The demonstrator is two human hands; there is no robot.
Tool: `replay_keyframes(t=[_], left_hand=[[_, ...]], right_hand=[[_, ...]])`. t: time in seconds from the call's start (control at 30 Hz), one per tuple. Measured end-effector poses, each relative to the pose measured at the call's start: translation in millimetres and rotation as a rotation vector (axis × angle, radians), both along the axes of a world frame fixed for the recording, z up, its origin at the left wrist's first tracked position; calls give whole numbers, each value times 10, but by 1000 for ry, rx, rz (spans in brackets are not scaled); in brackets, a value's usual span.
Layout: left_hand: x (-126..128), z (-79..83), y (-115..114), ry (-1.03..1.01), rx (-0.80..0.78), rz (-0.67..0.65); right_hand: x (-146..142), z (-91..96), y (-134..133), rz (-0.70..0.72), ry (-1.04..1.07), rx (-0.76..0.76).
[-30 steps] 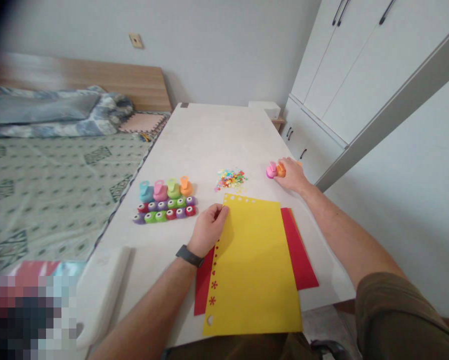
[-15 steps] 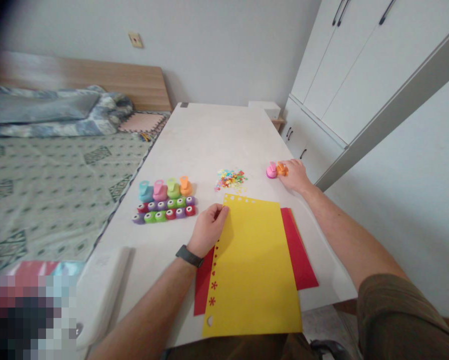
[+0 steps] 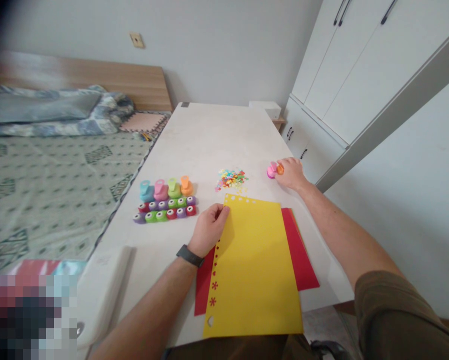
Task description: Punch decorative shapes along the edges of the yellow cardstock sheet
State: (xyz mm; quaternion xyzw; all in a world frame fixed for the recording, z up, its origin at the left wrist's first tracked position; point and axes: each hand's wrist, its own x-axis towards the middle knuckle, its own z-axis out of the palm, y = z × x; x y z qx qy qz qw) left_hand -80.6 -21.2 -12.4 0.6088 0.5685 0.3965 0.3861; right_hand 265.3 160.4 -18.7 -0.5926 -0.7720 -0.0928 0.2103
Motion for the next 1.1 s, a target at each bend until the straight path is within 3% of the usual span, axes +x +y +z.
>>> replay_keyframes(t=[0.5, 1.1], left_hand=[[9, 0, 8, 34, 7, 2], [13, 5, 8, 34, 5, 5]], right_hand=[[2, 8, -47, -131, -117, -65], [-70, -40, 11, -202, -87, -64]])
